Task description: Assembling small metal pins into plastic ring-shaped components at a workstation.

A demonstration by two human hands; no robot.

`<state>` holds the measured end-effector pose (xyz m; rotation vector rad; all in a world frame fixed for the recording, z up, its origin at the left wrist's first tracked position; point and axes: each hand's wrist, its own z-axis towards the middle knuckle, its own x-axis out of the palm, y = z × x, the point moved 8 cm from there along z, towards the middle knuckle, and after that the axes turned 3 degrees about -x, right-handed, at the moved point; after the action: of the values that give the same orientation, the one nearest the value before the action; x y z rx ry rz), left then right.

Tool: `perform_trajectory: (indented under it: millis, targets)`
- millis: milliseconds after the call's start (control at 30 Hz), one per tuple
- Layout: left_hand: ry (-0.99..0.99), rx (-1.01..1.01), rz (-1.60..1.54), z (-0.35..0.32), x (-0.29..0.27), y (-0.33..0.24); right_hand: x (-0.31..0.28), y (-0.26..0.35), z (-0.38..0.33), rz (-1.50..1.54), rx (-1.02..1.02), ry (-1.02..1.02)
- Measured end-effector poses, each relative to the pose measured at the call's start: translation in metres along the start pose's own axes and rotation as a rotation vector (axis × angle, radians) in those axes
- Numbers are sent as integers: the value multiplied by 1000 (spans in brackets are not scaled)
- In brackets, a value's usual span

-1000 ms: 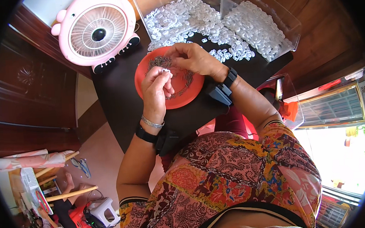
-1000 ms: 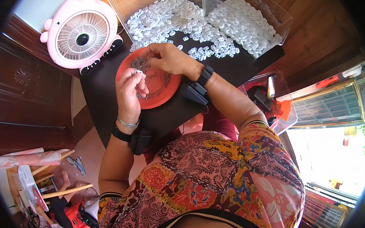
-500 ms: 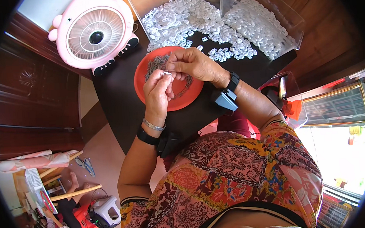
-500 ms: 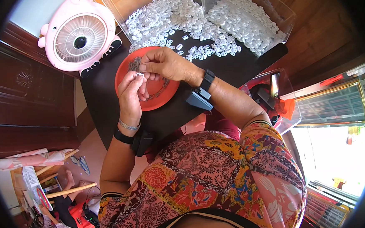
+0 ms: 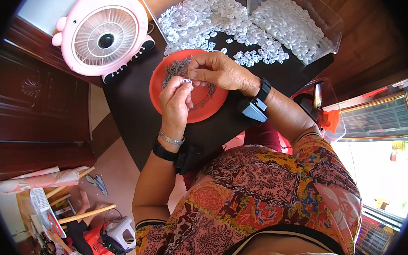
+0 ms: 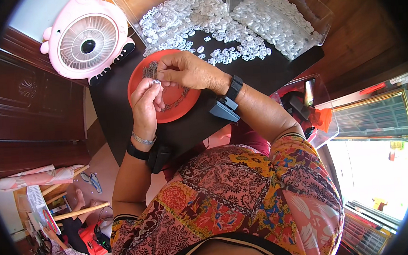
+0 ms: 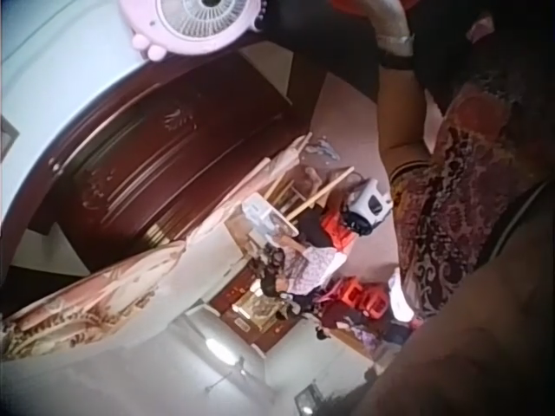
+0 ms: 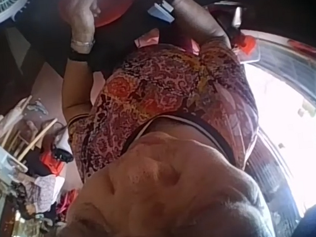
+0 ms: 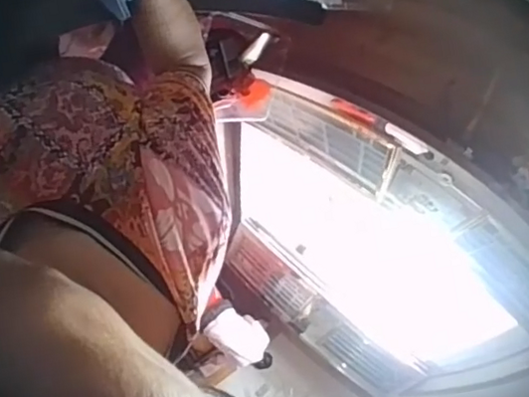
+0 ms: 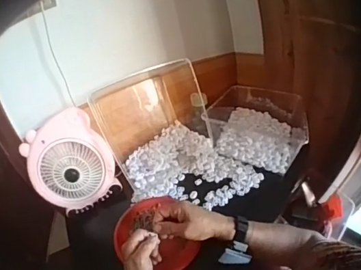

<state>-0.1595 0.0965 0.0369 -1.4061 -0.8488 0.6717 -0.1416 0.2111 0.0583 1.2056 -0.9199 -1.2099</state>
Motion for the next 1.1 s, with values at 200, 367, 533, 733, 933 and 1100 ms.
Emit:
perform_trajectory:
  millis: [200, 367, 533, 733, 933, 1100]
  targets:
    - [-1, 11, 51, 0, 0, 1, 0, 6, 0, -87, -59, 27]
    - [3, 13, 25, -1, 1, 1, 1, 7, -1, -147, -44, 27]
    - [18, 9, 49, -2, 4, 2, 1, 14, -2, -352, -133, 20]
    - [11, -11, 76, -6, 5, 1, 7, 26, -3, -551, -277, 24]
    - [11, -6, 17, -7, 4, 3, 10, 31, -6, -569, -352, 21]
    - [31, -34, 79, -3, 7, 2, 7, 30, -6, -542, -345, 37]
